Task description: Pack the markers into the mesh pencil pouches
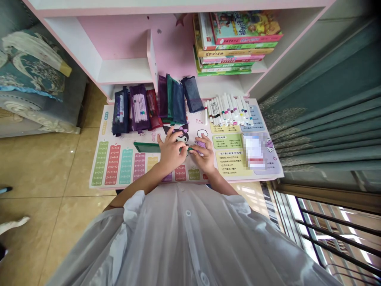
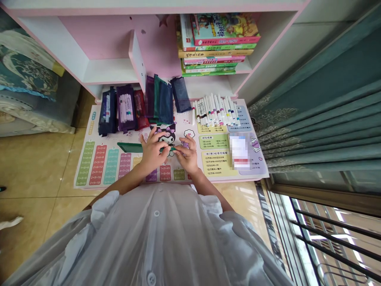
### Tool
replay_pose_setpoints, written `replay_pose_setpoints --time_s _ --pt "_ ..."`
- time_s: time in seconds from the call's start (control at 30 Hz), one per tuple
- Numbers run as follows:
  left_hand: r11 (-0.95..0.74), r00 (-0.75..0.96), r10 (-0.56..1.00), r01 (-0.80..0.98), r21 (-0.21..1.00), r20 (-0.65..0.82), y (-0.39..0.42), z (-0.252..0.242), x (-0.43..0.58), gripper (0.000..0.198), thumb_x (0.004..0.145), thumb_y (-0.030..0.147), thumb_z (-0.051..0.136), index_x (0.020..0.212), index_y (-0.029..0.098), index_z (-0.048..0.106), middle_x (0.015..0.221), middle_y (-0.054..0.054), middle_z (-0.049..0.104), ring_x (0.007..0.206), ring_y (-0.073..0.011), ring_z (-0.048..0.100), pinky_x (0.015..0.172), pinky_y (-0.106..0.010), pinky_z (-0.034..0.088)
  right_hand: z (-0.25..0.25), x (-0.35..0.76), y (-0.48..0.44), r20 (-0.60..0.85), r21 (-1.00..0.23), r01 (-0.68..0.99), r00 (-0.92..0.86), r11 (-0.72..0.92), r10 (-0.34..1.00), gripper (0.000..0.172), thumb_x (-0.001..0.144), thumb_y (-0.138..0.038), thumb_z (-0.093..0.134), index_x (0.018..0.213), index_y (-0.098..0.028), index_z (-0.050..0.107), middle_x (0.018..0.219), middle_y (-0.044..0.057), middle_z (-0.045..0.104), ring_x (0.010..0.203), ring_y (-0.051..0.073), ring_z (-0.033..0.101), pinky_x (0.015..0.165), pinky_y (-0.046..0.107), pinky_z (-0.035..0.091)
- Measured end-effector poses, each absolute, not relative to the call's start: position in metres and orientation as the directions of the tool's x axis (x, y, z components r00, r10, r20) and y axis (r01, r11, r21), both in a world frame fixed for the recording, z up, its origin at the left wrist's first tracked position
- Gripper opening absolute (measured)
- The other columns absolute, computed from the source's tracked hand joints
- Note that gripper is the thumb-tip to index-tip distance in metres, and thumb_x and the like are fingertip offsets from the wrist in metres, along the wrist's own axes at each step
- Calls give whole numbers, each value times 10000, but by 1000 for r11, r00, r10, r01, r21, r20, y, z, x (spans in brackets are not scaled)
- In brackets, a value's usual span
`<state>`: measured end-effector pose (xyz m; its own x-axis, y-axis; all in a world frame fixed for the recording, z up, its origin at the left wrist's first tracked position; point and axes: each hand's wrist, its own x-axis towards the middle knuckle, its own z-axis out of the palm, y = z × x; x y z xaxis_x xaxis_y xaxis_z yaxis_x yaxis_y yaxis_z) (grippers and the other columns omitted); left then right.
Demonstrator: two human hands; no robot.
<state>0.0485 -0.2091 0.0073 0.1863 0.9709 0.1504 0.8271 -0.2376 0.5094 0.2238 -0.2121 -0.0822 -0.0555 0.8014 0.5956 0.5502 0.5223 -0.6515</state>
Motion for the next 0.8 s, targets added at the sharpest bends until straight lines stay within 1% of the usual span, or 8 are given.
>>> replay_pose_setpoints --time_s 0.23,0.4,0.53,0.7,0.8 --pt "-216 159 975 830 515 153 -211 6 46 201 864 260 607 674 229 665 1413 -28 622 1507 -346 331 1189 -746 156 -81 221 -212 584 -683 514 -43 520 810 191 910 -422 670 895 -270 786 1225 88 629 1361 320 493 1154 596 431" --pt "-208 148 977 827 522 154 -212 6 47 199 858 265 606 669 231 660 1416 -32 621 1506 -351 332 1187 -746 161 -79 220 -212 607 -655 534 -51 535 793 210 920 -429 652 886 -267 781 1211 89 630 1346 314 510 1139 586 457" --pt "-203 133 976 833 515 169 -212 4 44 208 865 271 600 668 229 650 1421 -30 618 1501 -346 344 1185 -743 160 -79 221 -212 592 -649 557 -57 518 804 248 925 -459 635 886 -261 779 1214 93 629 1344 313 514 1133 584 466" --pt "-173 101 981 844 507 167 -211 2 38 188 856 262 613 672 226 638 1431 -28 611 1504 -352 337 1167 -764 167 -80 226 -212 595 -679 517 -26 520 803 189 911 -419 671 911 -264 780 1221 89 627 1346 312 506 1144 605 442" --pt "-171 98 981 845 506 167 -212 4 35 182 852 255 626 672 225 634 1430 -25 612 1503 -347 342 1168 -760 177 -80 226 -212 605 -676 509 -27 532 796 181 909 -412 676 915 -264 779 1219 89 626 1349 311 499 1145 604 438"
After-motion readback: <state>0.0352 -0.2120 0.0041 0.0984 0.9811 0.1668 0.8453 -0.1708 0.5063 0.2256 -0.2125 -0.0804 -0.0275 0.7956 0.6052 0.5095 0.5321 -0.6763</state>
